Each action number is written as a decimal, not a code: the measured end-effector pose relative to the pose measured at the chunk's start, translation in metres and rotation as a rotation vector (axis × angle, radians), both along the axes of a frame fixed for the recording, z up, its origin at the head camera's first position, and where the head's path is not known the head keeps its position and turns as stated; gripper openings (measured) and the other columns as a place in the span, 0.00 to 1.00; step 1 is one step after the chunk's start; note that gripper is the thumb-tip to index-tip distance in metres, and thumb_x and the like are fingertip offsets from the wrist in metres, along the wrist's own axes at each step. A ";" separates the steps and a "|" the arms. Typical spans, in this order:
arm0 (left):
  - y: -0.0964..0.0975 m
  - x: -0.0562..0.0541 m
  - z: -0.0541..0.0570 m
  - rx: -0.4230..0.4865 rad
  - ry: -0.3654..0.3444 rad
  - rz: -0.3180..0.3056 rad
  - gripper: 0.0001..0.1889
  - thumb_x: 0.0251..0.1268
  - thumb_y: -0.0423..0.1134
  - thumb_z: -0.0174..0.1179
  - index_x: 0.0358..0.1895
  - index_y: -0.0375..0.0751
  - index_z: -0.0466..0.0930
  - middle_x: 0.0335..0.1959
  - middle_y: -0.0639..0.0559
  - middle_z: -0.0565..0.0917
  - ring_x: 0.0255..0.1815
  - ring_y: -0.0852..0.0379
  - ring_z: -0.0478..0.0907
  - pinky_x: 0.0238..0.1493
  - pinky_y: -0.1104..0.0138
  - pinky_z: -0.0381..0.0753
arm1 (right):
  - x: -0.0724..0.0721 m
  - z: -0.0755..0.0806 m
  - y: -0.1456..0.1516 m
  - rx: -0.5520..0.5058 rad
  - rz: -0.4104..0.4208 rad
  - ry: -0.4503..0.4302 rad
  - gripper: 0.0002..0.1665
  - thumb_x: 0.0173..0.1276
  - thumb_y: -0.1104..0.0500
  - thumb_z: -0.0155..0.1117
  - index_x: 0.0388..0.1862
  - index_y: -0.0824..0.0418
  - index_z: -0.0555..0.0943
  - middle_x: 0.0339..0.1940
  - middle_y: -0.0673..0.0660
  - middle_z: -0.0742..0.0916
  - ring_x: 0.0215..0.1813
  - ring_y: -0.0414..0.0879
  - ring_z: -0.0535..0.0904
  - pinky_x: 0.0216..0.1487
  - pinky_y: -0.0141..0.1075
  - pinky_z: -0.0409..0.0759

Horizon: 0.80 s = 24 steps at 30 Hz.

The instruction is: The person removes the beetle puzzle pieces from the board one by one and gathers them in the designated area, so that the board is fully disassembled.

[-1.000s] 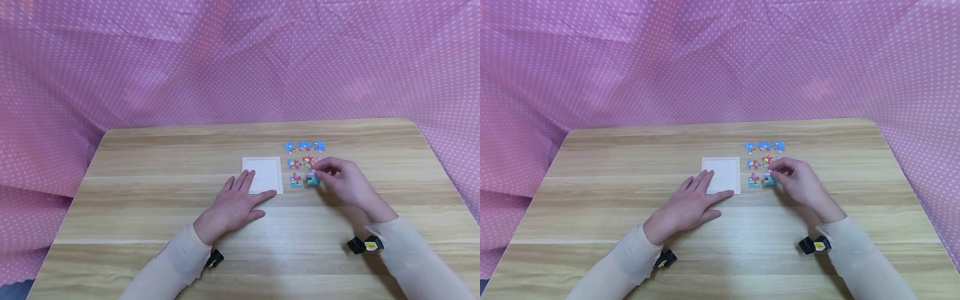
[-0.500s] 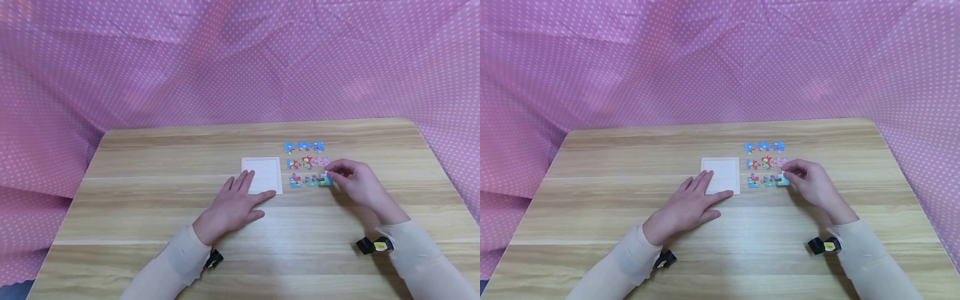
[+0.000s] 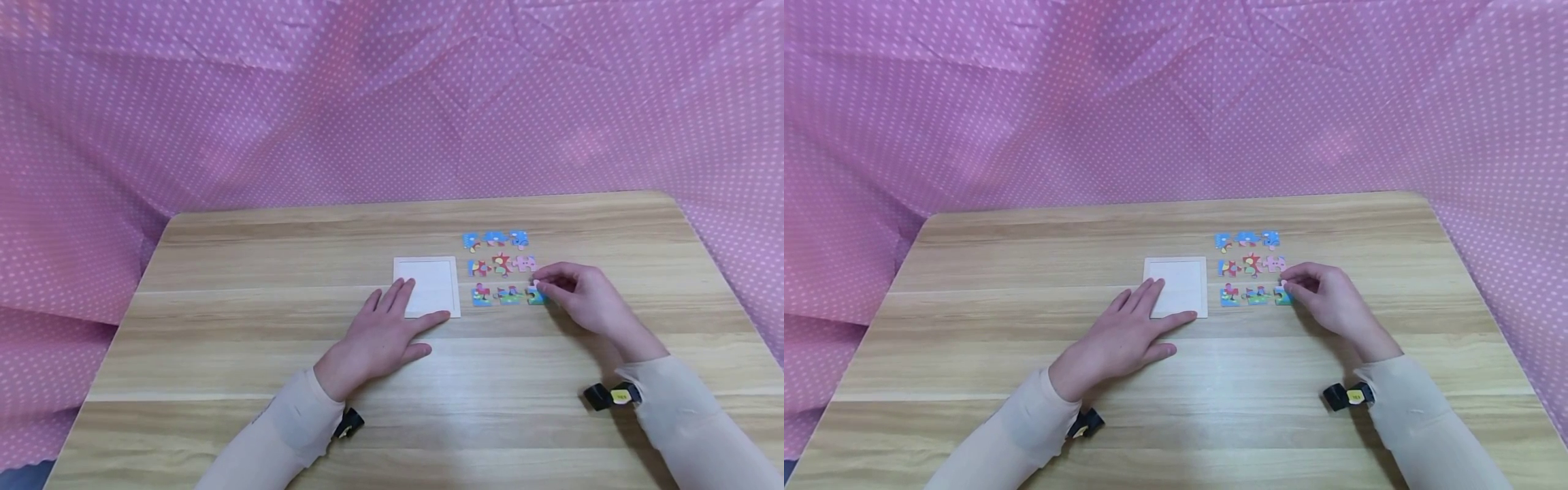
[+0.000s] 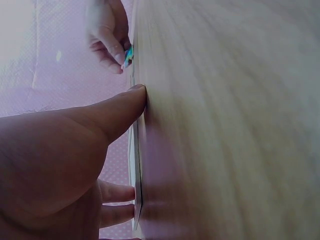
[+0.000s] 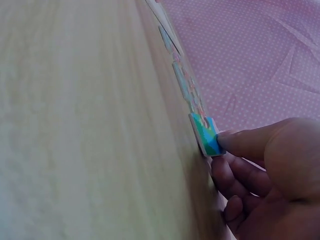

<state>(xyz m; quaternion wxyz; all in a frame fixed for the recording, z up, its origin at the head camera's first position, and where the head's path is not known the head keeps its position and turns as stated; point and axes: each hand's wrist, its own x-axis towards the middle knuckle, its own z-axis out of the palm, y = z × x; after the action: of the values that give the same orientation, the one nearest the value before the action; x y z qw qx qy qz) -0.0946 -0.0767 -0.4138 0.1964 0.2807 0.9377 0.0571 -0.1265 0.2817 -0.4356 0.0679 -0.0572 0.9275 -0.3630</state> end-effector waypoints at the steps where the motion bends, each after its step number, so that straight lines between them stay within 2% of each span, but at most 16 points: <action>1: 0.000 0.000 0.000 0.001 0.002 0.000 0.30 0.83 0.61 0.55 0.83 0.81 0.62 0.91 0.36 0.46 0.92 0.37 0.44 0.87 0.37 0.52 | 0.000 -0.001 0.000 0.003 0.005 0.005 0.12 0.80 0.61 0.67 0.57 0.62 0.89 0.51 0.62 0.92 0.43 0.42 0.80 0.42 0.26 0.78; 16: 0.001 0.000 -0.002 -0.002 -0.005 0.002 0.30 0.83 0.61 0.55 0.83 0.81 0.61 0.91 0.36 0.45 0.92 0.36 0.43 0.87 0.36 0.50 | -0.001 -0.007 -0.003 0.036 0.008 0.057 0.11 0.79 0.64 0.67 0.56 0.62 0.89 0.52 0.64 0.91 0.45 0.49 0.79 0.42 0.27 0.75; 24: 0.001 0.000 -0.001 -0.004 -0.003 0.000 0.31 0.83 0.61 0.55 0.83 0.81 0.61 0.91 0.36 0.45 0.92 0.37 0.43 0.87 0.36 0.50 | 0.001 -0.006 -0.001 0.038 0.042 0.071 0.12 0.77 0.61 0.71 0.56 0.63 0.89 0.46 0.60 0.88 0.43 0.46 0.78 0.41 0.27 0.75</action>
<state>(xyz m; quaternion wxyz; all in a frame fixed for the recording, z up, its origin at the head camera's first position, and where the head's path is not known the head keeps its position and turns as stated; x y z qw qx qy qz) -0.0943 -0.0759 -0.4144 0.1983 0.2804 0.9375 0.0558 -0.1255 0.2804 -0.4416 0.0435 -0.0881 0.9347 -0.3417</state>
